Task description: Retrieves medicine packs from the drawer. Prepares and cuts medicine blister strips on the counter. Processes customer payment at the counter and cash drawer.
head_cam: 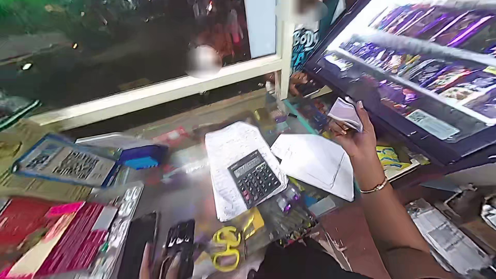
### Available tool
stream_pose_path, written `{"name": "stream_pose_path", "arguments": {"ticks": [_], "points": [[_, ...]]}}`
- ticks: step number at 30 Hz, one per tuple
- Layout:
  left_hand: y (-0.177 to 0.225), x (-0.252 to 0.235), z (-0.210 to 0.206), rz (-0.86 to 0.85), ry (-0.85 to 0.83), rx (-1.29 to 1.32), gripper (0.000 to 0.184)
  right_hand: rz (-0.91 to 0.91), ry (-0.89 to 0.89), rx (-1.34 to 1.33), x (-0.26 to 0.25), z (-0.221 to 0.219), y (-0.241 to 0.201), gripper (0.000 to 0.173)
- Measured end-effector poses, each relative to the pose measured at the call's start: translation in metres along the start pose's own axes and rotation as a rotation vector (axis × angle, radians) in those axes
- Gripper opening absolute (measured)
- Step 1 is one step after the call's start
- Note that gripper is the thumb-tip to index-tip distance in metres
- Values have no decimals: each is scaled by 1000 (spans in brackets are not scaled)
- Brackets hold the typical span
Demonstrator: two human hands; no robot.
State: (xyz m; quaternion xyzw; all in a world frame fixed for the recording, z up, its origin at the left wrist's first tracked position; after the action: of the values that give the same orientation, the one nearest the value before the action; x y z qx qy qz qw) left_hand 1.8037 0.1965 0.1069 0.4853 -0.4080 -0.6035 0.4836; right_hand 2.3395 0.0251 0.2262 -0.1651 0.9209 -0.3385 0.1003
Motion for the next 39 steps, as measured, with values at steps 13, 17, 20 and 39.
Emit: {"name": "stream_pose_path", "arguments": {"ticks": [13, 17, 20, 39], "points": [[16, -65, -50, -459, 66, -774, 74, -22, -623, 961, 128, 11, 99, 14], [60, -25, -65, -566, -28, -599, 70, -62, -739, 916, 168, -4, 128, 18], [80, 36, -101, -415, -317, -221, 69, -127, -802, 810, 200, -17, 144, 23], [5, 23, -33, -192, 174, 41, 77, 843, -885, 1488, 204, -18, 184, 61]]}}
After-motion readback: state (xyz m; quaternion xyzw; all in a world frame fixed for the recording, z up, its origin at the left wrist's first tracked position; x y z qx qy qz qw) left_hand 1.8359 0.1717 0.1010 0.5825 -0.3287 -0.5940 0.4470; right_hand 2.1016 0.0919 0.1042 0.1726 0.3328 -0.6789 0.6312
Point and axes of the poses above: each hand's wrist, its own x-axis away from the middle knuckle, its own z-axis out of the back of the hand, y = z × x, the point moved 5 cm from there along -x, towards the middle knuckle, and after that the axes turned 13 degrees about y, right-handed, at the moved point
